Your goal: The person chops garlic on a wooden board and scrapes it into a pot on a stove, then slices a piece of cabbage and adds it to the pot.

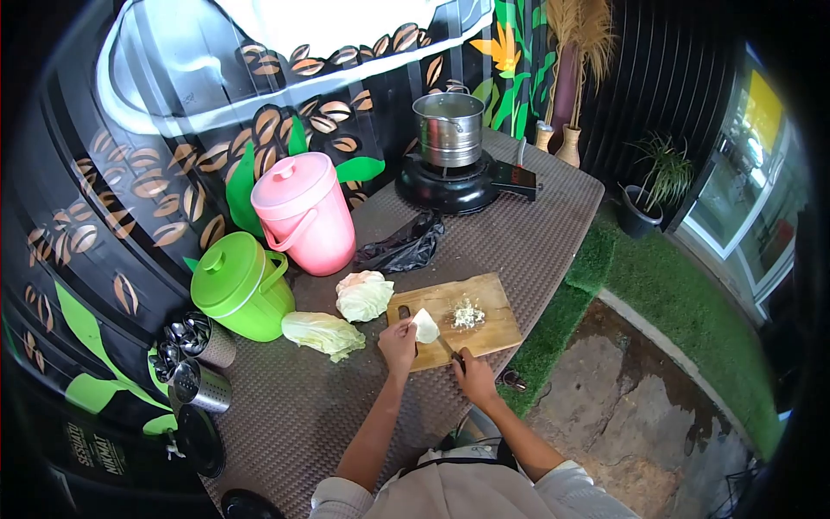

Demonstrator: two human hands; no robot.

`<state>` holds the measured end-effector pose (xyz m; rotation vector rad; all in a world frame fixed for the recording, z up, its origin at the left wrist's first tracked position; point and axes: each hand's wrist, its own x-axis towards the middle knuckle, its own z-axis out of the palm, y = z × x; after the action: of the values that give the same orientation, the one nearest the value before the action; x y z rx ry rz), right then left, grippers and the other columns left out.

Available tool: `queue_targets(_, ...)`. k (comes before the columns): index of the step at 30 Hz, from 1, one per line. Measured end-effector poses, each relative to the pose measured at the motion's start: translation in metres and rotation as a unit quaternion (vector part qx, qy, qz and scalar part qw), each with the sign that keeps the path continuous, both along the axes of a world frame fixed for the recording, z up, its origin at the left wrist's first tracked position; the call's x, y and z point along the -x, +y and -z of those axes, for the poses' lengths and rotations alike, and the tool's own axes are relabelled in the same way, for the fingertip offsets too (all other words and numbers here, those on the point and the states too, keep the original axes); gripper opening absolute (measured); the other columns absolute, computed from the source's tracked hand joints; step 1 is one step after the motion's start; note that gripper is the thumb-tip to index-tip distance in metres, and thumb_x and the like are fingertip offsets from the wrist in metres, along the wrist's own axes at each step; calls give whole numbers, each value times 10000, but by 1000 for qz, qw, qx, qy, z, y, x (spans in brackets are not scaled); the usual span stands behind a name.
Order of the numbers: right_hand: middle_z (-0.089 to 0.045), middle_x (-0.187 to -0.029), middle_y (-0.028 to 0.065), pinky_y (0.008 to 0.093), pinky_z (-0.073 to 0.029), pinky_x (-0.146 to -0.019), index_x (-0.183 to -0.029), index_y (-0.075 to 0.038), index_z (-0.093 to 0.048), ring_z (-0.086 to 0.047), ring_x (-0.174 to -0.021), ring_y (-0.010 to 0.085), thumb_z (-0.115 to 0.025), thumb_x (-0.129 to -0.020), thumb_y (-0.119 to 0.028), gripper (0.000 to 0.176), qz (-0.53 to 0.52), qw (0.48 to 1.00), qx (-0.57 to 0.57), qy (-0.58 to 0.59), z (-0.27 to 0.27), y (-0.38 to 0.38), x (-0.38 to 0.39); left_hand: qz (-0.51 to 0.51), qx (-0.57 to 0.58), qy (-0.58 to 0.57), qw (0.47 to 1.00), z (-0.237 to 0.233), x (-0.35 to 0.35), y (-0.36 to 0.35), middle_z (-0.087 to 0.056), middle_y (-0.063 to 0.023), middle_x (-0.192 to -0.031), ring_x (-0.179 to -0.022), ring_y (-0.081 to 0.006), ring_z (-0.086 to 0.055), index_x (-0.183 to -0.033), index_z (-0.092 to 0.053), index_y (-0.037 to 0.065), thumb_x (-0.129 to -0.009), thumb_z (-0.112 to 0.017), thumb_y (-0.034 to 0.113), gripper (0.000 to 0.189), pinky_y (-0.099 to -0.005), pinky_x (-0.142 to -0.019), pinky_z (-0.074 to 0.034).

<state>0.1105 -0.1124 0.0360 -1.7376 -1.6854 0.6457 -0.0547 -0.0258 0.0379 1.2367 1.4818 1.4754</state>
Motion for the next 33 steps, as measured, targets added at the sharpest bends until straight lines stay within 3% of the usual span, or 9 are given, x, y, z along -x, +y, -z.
queue_targets(6, -611, -741, 261, 516, -474, -634, -935, -9, -529, -600, -728, 457, -580, -890, -175, 180, 61, 998, -4, 24, 6, 12, -22, 9, 65, 29, 997, 19, 7, 1, -709, -132, -872, -783, -159, -684, -970, -686, -61, -806, -682, 41, 193, -264, -709, -535)
queue_targets(12, -612, -763, 275, 546, -471, -650, -953, -26, -502, -597, -756, 473, -549, -901, -196, 184, -14, 999, -27, 34, 11, 7, -28, 50, 55, 95, 993, 12, -1, 0, -707, -140, -887, -800, -163, -684, -964, -687, -50, -797, -700, 54, 197, -265, -726, -534)
queue_targets(21, -598, -724, 283, 555, -467, -638, -982, -29, -472, -591, -734, 480, -524, -922, -210, 197, -13, 998, -57, -3, 22, 12, -40, 138, 20, 96, 986, 27, -6, 6, -684, -95, -1038, -873, -151, -663, -1121, -632, -19, -784, -689, -2, 343, -250, -738, -518)
queue_targets(23, -598, -708, 278, 560, -461, -600, -1004, -26, -445, -588, -696, 486, -512, -934, -216, 214, 25, 1000, -8, 4, 24, 15, -44, 173, -6, -49, 984, 39, -8, 16, -675, -91, -1061, -896, -142, -646, -1107, -643, -8, -789, -681, -3, 320, -246, -750, -504)
queue_targets(24, -598, -708, 278, 560, -461, -600, -1004, -26, -445, -588, -696, 486, -512, -934, -216, 214, 26, 1000, -8, 3, 22, 15, -45, 174, -7, -50, 983, 32, -10, 16, -675, -91, -1061, -896, -142, -646, -1107, -643, -8, -789, -681, -3, 320, -246, -750, -504)
queue_targets(27, -586, -705, 275, 535, -443, -587, -968, 5, -451, -578, -689, 476, -529, -925, -154, 182, 21, 999, -40, 30, 7, 10, -45, 179, 84, -1, 980, 16, -14, 16, -672, -117, -1058, -878, -160, -639, -1089, -647, -9, -779, -678, -2, 311, -261, -738, -495)
queue_targets(29, -589, -724, 288, 551, -434, -582, -977, 6, -443, -580, -693, 477, -516, -934, -156, 183, 22, 999, -6, 36, 3, 9, -40, 156, 55, 182, 969, 25, -14, 18, -666, -149, -997, -912, -228, -604, -1051, -659, -11, -763, -705, 33, 296, -326, -795, -475)
queue_targets(30, -589, -724, 288, 551, -434, -582, -977, 6, -443, -580, -693, 477, -516, -934, -156, 183, 22, 999, -7, 36, 5, 9, -37, 156, 55, 182, 969, 21, -17, 14, -666, -149, -997, -912, -228, -604, -1051, -659, -11, -763, -705, 33, 296, -326, -795, -475)
queue_targets(33, -595, -732, 293, 562, -435, -581, -1005, -2, -427, -583, -692, 483, -494, -947, -176, 195, 6, 999, -1, 41, 9, 8, -26, 99, -37, 359, 927, 11, -23, 4, -639, -165, -973, -961, -302, -549, -1021, -674, -2, -747, -733, 81, 292, -388, -871, -429)
